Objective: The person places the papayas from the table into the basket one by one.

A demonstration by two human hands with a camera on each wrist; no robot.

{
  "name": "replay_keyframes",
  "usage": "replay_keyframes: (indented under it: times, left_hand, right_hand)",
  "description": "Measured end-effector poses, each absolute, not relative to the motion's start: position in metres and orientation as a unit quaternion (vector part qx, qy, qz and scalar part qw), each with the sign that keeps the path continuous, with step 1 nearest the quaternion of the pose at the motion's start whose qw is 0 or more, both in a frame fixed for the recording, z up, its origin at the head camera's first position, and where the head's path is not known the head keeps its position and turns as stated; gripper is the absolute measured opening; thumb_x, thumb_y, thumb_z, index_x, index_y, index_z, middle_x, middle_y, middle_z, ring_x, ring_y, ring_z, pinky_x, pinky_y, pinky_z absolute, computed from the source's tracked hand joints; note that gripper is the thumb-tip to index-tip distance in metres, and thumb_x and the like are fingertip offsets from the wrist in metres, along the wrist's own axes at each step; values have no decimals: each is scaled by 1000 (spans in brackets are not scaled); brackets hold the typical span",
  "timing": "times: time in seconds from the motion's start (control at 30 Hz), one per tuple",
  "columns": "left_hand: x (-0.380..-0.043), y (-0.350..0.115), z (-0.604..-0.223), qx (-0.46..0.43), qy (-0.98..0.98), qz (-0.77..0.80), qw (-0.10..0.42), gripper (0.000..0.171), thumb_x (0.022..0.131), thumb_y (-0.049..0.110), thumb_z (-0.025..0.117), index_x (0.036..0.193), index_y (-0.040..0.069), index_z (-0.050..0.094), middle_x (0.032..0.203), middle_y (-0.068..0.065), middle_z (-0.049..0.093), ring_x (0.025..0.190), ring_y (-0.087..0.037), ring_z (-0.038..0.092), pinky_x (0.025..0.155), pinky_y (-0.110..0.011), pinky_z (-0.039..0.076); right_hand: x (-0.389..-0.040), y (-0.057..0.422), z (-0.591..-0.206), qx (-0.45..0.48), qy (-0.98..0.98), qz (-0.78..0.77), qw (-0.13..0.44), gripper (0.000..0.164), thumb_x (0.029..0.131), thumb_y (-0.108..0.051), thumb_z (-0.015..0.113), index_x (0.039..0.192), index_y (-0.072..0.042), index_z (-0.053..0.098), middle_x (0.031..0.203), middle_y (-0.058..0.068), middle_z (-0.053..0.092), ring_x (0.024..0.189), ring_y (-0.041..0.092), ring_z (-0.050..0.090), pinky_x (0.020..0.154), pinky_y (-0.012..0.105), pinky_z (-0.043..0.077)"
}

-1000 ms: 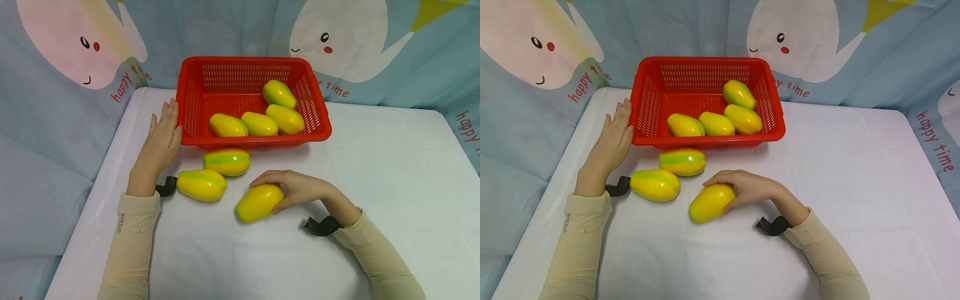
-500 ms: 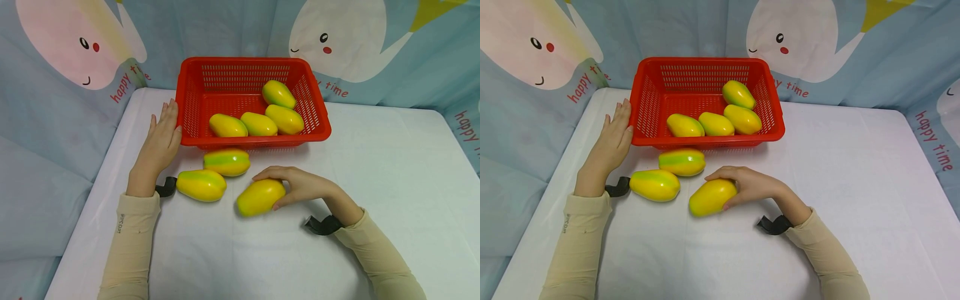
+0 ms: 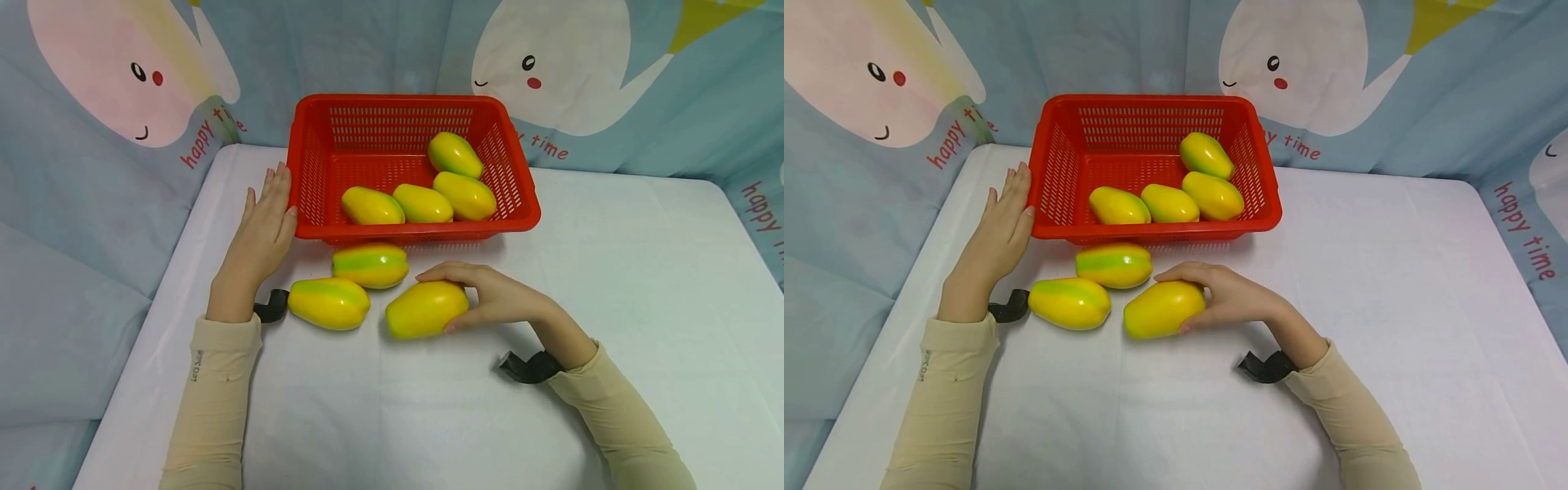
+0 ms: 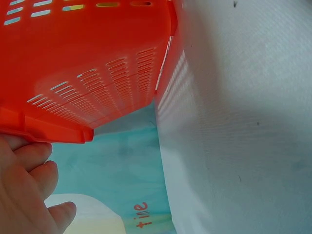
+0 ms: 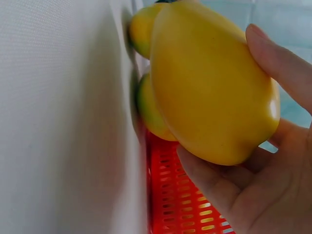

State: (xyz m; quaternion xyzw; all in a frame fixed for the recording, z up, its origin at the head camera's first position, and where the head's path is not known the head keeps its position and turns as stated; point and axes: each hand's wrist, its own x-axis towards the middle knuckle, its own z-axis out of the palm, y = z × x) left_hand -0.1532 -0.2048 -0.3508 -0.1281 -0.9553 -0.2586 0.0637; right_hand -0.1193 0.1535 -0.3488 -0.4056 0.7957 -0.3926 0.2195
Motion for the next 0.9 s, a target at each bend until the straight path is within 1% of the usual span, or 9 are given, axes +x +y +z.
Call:
replay_keyframes:
  times: [0.17,0.43,0.7,0.8,0.9]
  left_hand:
    - [-153,-205,-351,-131,-955,-260,65,60,100,27,30,152,7,8,157,-6,9,144,-19,3,114,-47,-1]
    - [-153,-204,-351,-130,-955,-259,67,59,100,27,30,152,8,8,158,-5,8,144,-18,2,114,-47,-1]
    - [-153,-205,-352,-129,-955,-260,69,59,100,27,30,152,8,9,157,-5,9,144,-18,2,114,-47,-1]
    - [-153,-205,-352,-129,-955,-260,68,59,100,27,30,152,8,9,157,-5,8,144,-18,2,114,-46,-2]
    - [-153,-205,-352,-128,-955,-260,66,59,100,27,30,152,8,8,157,-4,8,144,-17,2,114,-46,-2]
  right_hand:
    - [-120,154,-347,-400,794,-409,207,67,75,-24,81,133,-8,51,133,-1,53,123,16,45,105,37,35]
    - [-121,155,-347,-391,795,-425,187,70,74,-18,81,135,-5,49,133,0,53,122,16,46,104,35,36]
    - [-121,155,-346,-376,792,-448,175,70,74,-14,81,136,-6,48,134,1,51,120,16,46,104,33,36]
    - [-122,156,-346,-371,789,-459,170,71,74,-13,81,136,-5,48,135,4,51,120,16,46,104,33,36]
    - [-121,156,-346,-363,786,-472,166,71,74,-11,80,137,-6,48,136,4,50,121,17,45,103,32,37]
